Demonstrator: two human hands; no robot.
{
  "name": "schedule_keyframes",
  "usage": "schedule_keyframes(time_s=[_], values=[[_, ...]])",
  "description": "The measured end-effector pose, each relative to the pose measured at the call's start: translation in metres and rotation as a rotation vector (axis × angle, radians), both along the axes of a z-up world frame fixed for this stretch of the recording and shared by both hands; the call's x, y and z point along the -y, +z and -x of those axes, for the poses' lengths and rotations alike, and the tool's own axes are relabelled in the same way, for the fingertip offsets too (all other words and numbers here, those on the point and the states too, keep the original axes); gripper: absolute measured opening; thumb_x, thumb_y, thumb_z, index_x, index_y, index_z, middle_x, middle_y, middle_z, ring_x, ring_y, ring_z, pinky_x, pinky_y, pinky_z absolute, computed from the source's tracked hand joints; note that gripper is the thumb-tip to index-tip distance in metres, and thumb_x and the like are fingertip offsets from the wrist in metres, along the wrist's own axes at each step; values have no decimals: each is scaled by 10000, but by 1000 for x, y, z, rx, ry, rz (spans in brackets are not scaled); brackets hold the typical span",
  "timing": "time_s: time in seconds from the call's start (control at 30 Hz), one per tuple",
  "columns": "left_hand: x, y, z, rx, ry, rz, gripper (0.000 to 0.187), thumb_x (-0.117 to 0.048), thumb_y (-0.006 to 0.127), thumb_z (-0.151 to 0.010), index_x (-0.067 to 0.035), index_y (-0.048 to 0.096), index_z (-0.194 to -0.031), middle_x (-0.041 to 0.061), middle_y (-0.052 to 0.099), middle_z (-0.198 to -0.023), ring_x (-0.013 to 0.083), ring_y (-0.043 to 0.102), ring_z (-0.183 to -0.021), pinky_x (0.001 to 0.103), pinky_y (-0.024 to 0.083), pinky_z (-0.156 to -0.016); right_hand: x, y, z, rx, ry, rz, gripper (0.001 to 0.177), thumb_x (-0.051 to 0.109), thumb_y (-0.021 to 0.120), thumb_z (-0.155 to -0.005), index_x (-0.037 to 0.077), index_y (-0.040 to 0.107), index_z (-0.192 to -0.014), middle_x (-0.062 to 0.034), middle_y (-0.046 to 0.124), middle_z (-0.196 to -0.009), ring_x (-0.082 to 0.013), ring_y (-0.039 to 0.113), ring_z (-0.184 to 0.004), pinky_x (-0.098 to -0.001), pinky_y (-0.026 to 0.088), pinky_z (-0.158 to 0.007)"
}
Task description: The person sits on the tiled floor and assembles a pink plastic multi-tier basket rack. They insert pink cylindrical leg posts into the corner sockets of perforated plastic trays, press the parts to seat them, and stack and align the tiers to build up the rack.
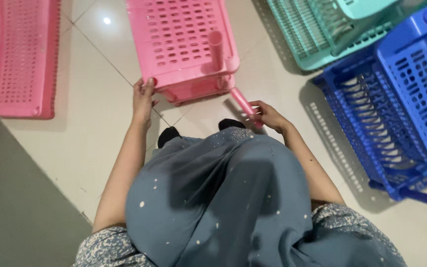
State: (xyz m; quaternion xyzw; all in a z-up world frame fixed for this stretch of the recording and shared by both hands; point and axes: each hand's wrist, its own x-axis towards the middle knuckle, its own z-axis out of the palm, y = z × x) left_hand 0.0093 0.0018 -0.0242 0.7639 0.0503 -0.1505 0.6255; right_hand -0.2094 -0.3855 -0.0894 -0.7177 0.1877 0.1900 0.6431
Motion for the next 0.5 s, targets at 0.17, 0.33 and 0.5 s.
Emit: schedule_keyframes(time_s=[0.17, 0.33, 0.5], values=[[-4, -9, 1, -5, -35, 60, 692, -545, 605, -955, -143, 405, -1482, 47, 611, -1399, 176, 571, -1269, 364, 506, -920, -44, 91, -37, 158, 362, -158, 650, 49, 688, -907, 96, 459, -1513, -94, 663, -1241, -179, 627, -1143, -327, 500, -1001], [2, -24, -3, 59, -36, 89, 720, -559, 609, -949, -103, 417, -1472, 103, 610, -1380, 220, 591, -1257, 397, 526, -928, -81, 162, -82, 188, 456, -269, 773, 28, 692, -867, 99, 365, -1564, -92, 625, -1284, -210, 631, -1210, -365, 517, -1057], [10, -35, -5, 60, -28, 60, 695, -530, 589, -973, -81, 394, -1466, 102, 591, -1393, 217, 577, -1275, 391, 523, -942, -110, 204, -131, 349, 479, -228, 830, -2, 720, -880, 52, 293, -1589, -113, 521, -1486, -233, 508, -1387, -396, 443, -1173]])
